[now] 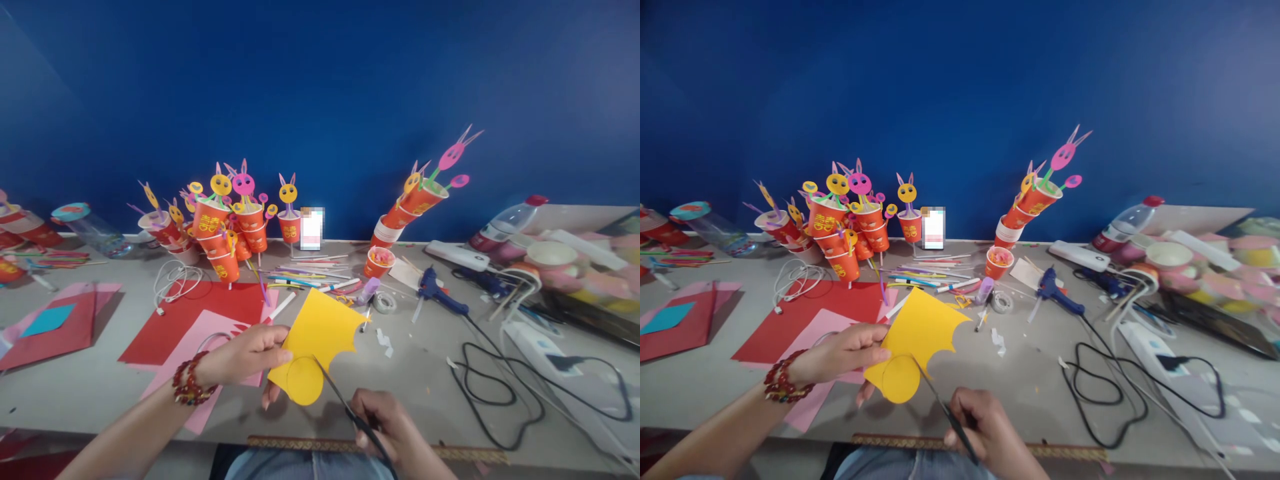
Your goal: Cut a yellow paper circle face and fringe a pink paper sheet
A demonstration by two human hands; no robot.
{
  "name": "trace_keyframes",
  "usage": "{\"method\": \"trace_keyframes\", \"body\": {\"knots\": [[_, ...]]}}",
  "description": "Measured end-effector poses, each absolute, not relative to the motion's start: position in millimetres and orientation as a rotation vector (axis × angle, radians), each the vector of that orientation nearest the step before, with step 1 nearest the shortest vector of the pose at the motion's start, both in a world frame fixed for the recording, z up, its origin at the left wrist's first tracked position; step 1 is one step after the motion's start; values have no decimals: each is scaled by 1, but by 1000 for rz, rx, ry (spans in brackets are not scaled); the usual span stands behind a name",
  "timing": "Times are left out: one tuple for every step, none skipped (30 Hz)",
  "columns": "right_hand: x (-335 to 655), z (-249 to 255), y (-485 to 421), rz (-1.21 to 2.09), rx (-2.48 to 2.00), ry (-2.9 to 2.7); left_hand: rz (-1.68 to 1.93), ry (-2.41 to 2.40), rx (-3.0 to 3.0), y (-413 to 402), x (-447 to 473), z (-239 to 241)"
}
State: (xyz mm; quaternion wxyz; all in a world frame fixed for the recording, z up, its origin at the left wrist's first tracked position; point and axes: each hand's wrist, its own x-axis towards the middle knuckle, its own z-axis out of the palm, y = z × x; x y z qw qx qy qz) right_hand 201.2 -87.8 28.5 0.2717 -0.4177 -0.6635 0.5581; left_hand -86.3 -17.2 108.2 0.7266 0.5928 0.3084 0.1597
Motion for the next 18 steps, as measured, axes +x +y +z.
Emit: {"method": "trace_keyframes", "body": {"knots": [[202,29,-87,1505,-1129,-1791,346,683,1308,-17,-86,109],[202,29,-87,1508,-1137,-1794,340,687,1309,-16,-86,110],[202,29,-87,1512,-1144,-1796,336,692,1312,-16,-86,110],[202,29,-87,1511,-1151,-1799,330,695,1314,-15,-87,111],[203,29,-87,1510,-1155,-1800,328,695,1315,-15,-87,112],[203,29,-87,1511,-1157,-1801,327,693,1315,-15,-87,112],[203,29,-87,1514,-1155,-1802,325,691,1315,-15,-87,112],[203,29,-87,1517,-1151,-1801,322,690,1317,-14,-87,112],[203,29,-87,1521,-1148,-1801,319,689,1319,-14,-88,112],[203,29,-87,1524,-1145,-1802,315,687,1323,-13,-88,112],[203,29,-87,1522,-1146,-1803,310,684,1326,-13,-88,112],[203,29,-87,1512,-1147,-1807,303,682,1326,-12,-88,112],[203,30,-87,1500,-1148,-1811,298,678,1325,-12,-88,112],[204,30,-87,1492,-1146,-1814,293,676,1322,-11,-88,113],[204,30,-87,1489,-1144,-1814,289,673,1321,-11,-87,114],[204,30,-87,1489,-1142,-1811,288,671,1323,-10,-87,115],[203,30,-88,1492,-1141,-1807,288,670,1328,-10,-87,116],[203,30,-88,1497,-1141,-1803,289,670,1333,-9,-87,117]]}}
